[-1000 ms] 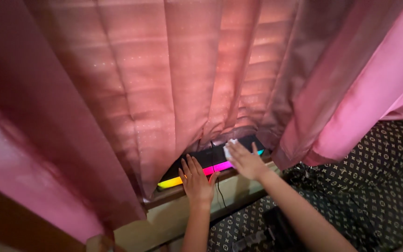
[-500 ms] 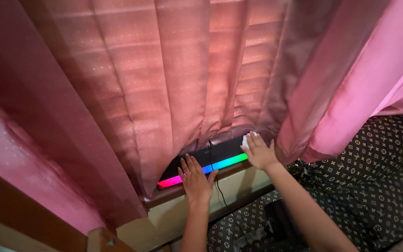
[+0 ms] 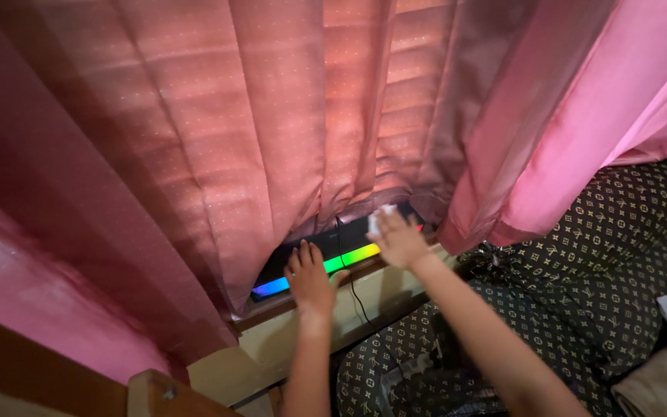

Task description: The person sits on a bed and uses a white cloth to wipe a power strip and a long RGB LED light bar. They plug the power strip into a wall socket, then wipe the LED light bar along its length.

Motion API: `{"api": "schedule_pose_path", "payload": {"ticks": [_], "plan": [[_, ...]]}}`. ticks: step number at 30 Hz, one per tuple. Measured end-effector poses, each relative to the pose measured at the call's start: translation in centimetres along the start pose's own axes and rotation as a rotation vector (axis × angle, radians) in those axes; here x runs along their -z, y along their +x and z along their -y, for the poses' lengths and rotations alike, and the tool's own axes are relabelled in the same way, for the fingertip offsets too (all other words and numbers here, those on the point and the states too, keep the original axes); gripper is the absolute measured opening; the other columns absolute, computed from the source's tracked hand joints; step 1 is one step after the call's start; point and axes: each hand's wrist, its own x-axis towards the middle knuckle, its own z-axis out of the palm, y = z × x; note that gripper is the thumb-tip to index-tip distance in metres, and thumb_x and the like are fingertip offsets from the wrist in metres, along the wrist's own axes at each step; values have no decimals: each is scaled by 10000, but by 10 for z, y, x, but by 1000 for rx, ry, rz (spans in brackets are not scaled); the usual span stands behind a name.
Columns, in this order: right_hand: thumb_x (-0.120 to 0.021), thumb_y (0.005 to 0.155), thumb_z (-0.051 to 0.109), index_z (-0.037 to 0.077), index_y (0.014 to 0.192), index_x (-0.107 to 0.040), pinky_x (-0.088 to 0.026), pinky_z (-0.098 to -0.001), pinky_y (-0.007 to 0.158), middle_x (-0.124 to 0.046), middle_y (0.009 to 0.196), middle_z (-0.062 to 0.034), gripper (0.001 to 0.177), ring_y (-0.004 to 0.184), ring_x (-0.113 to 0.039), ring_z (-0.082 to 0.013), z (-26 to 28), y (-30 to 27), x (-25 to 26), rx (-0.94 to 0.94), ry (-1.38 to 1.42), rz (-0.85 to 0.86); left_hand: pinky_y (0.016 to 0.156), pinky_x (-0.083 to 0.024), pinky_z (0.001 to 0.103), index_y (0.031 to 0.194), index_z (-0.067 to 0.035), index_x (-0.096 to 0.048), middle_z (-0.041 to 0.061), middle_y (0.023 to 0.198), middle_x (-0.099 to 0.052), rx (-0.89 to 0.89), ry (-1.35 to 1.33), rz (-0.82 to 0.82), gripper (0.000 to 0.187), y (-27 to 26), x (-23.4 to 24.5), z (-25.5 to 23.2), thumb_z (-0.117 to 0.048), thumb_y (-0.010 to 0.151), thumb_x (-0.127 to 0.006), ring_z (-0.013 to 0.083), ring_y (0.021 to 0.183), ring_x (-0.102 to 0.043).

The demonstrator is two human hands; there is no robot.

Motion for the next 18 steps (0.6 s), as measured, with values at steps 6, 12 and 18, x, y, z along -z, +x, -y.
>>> {"api": "schedule_pose_path", "payload": {"ticks": [6, 12, 18], "plan": [[-294, 1033, 515, 189, 1610, -244, -66, -644, 1220, -161, 1698, -3, 665, 1566, -123, -211, 6, -4, 9, 43, 1, 90, 1157, -216, 624, 1485, -127, -423, 45, 1548, -419, 7, 22, -50, 1138, 16, 14, 21, -525, 554, -942, 275, 1467, -293], [-309, 1030, 522, 221, 1607, -263, -99, -632, 1226, -145, 1712, 9, 653, 1577, -120, -211, -38, 0, 12, -83, 52, 101, 1178, -199, 618, 1474, -86, -421, 90, 1533, -432, -7, -9, -38, 1148, 17, 10, 17, -525, 551, -945, 235, 1467, -326], [-305, 1029, 508, 212, 1601, -277, -136, -600, 1224, -136, 1714, -26, 644, 1575, -107, -251, -68, 14, -9, -74, 103, 77, 1165, -240, 592, 1445, -19, -451, 146, 1500, -470, -53, -86, -67, 1126, 12, 4, 4, -481, 549, -953, 266, 1426, -389]]}}
